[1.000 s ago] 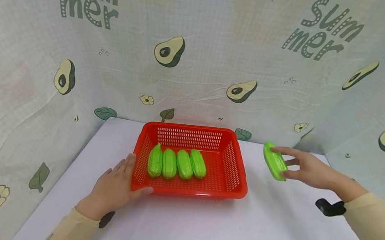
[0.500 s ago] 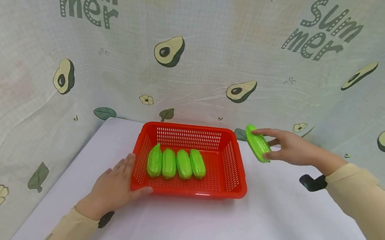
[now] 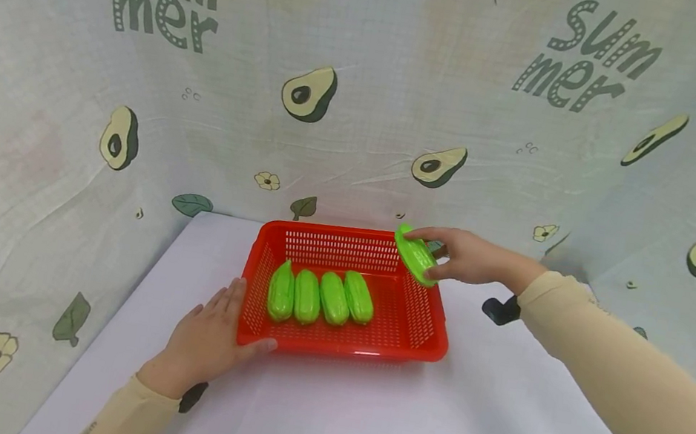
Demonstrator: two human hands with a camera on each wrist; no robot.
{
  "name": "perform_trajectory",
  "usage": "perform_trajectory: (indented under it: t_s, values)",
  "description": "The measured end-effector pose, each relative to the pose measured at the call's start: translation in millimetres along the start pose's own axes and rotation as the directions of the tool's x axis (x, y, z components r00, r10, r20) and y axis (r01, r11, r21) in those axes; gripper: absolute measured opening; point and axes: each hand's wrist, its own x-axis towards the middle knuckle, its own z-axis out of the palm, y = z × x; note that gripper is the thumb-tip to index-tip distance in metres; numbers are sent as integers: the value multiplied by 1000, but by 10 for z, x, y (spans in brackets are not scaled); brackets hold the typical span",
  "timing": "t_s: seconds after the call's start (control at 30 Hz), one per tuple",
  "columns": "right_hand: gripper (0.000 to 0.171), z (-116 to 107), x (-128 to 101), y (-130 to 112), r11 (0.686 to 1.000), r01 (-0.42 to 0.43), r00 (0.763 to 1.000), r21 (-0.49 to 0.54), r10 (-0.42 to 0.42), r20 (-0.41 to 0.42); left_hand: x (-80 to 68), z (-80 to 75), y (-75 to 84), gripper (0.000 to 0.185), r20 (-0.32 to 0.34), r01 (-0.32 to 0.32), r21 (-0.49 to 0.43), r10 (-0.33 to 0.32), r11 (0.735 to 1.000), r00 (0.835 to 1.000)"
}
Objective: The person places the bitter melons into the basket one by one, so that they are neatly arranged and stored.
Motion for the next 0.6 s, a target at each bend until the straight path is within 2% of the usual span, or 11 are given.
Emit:
perform_trajectory:
  t_s: [0.17,0.23,0.37,0.6]
  values:
    - [67,91,184,-34,998,-20,1000,-60,21,22,1,-11,5,124,2,-2,2,2,1000,1000]
    - [67,123,257,-43,997,-3,1000,-83,6,25,0,-13,3,124,0,-2,1,2,1000,1000]
    - [67,192,393,-48,997,22,999,-71,-19,50,-5,-21,1,123,-2,-1,-7,1,1000,1000]
    - [68,330,563,-18,999,-30,996,-41,34,85,-4,-29,1,123,4,2,-7,-2,1000,1000]
